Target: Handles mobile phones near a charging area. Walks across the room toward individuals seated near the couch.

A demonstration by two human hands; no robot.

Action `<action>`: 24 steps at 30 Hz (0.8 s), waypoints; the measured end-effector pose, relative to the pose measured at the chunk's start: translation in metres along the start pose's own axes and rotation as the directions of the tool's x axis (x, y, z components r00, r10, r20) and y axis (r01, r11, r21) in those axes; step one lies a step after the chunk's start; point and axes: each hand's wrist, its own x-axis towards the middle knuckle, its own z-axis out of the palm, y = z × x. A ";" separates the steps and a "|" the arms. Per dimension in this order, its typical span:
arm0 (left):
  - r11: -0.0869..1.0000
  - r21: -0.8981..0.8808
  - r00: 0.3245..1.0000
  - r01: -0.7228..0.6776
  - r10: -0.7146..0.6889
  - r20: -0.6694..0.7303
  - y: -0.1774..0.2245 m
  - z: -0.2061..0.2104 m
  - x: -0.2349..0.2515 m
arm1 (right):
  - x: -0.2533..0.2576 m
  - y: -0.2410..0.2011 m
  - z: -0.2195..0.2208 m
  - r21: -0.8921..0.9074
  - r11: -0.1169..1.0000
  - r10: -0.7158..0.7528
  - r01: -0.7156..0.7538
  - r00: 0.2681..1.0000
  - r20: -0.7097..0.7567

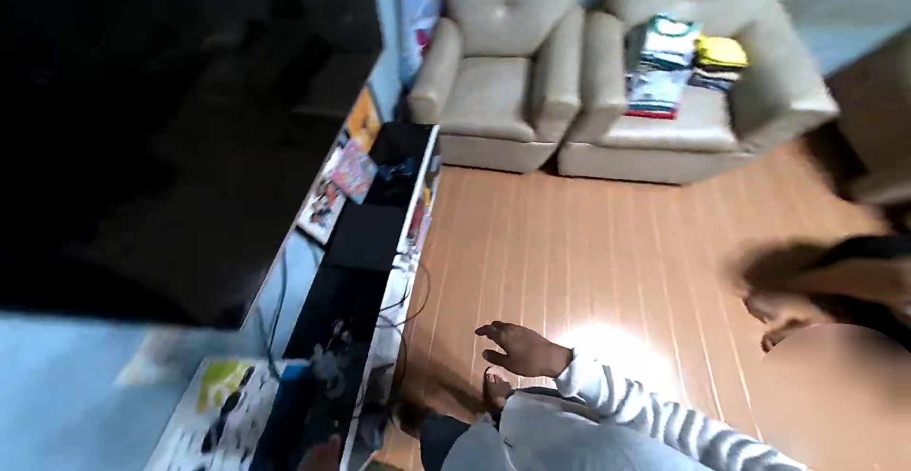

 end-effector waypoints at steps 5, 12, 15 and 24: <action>0.925 0.147 0.933 -0.351 0.332 0.141 0.180 0.030 0.007 | -0.065 0.081 -0.033 0.225 0.972 0.112 -0.062 0.970 -0.216; 0.697 0.388 0.797 -0.603 0.509 0.325 0.394 0.102 0.000 | -0.130 0.163 -0.044 0.608 0.791 0.330 -0.071 0.886 -0.326; 0.560 0.466 0.729 -0.685 0.530 0.434 0.476 0.151 -0.016 | -0.150 0.207 -0.067 0.685 0.723 0.428 -0.092 0.838 -0.339; 0.278 0.518 0.585 -0.809 0.468 0.662 0.706 0.341 -0.110 | -0.236 0.341 -0.168 0.823 0.561 0.720 -0.091 0.545 -0.430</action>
